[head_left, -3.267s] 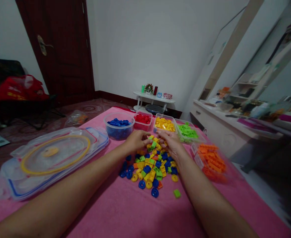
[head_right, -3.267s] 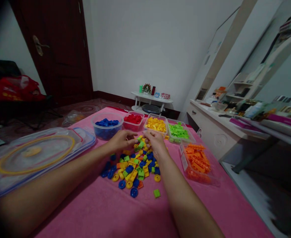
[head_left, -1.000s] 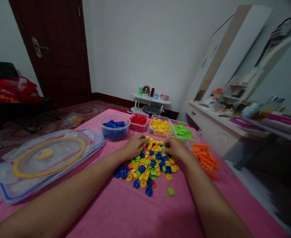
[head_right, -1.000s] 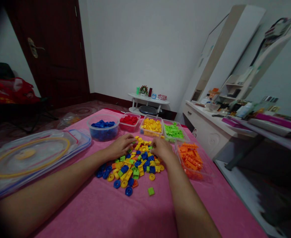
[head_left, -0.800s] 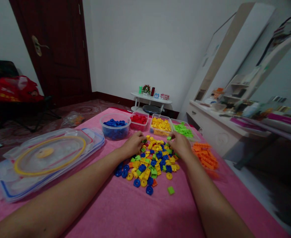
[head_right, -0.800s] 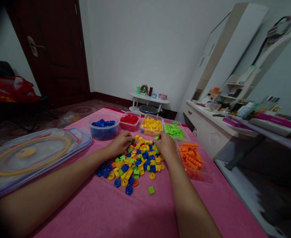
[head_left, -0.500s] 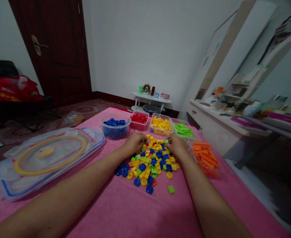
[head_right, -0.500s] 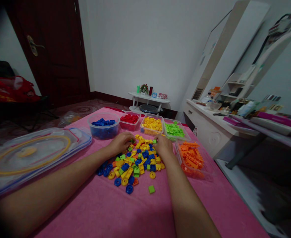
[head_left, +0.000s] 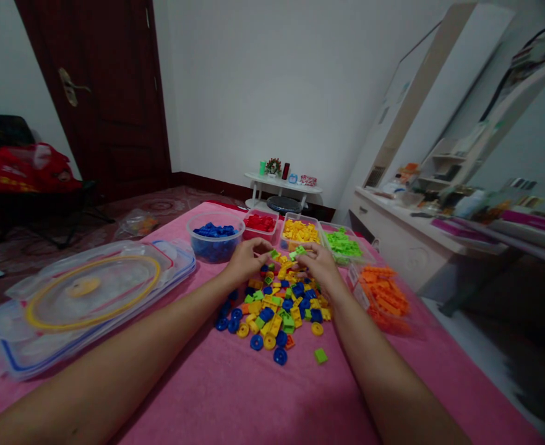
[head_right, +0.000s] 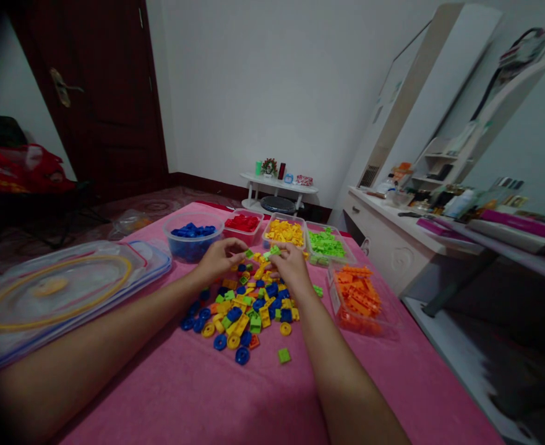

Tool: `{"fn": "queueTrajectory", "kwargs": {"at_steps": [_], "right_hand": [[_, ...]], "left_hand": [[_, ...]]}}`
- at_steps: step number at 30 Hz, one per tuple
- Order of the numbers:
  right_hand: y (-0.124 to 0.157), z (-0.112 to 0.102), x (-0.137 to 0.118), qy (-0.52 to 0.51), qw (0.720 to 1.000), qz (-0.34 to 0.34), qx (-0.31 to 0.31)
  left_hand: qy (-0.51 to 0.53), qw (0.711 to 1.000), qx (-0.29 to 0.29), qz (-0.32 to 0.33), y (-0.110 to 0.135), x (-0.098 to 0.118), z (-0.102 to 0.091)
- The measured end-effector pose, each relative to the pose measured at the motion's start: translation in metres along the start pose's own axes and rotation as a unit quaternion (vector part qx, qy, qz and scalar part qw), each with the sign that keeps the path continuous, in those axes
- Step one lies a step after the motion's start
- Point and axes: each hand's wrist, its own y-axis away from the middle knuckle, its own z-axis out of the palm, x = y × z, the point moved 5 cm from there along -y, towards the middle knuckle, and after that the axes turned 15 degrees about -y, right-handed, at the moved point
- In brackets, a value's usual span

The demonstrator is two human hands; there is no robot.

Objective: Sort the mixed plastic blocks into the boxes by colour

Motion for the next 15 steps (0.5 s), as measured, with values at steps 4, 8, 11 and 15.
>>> {"fn": "queueTrajectory", "kwargs": {"at_steps": [4, 8, 11, 15], "right_hand": [[0.009, 0.014, 0.008, -0.153, 0.985, 0.075, -0.026], [0.014, 0.026, 0.013, -0.268, 0.946, 0.153, -0.104], [0.017, 0.031, 0.015, -0.28, 0.935, 0.162, -0.142], [0.019, 0.031, 0.02, -0.244, 0.953, 0.136, -0.118]], "left_hand": [[0.139, 0.99, -0.001, -0.024, -0.001, 0.008, -0.001], [0.129, 0.992, -0.002, -0.011, 0.002, 0.017, -0.001], [0.126, 0.992, -0.019, -0.015, 0.004, 0.02, 0.002], [0.103, 0.994, -0.028, 0.013, 0.005, 0.023, 0.003]]}}
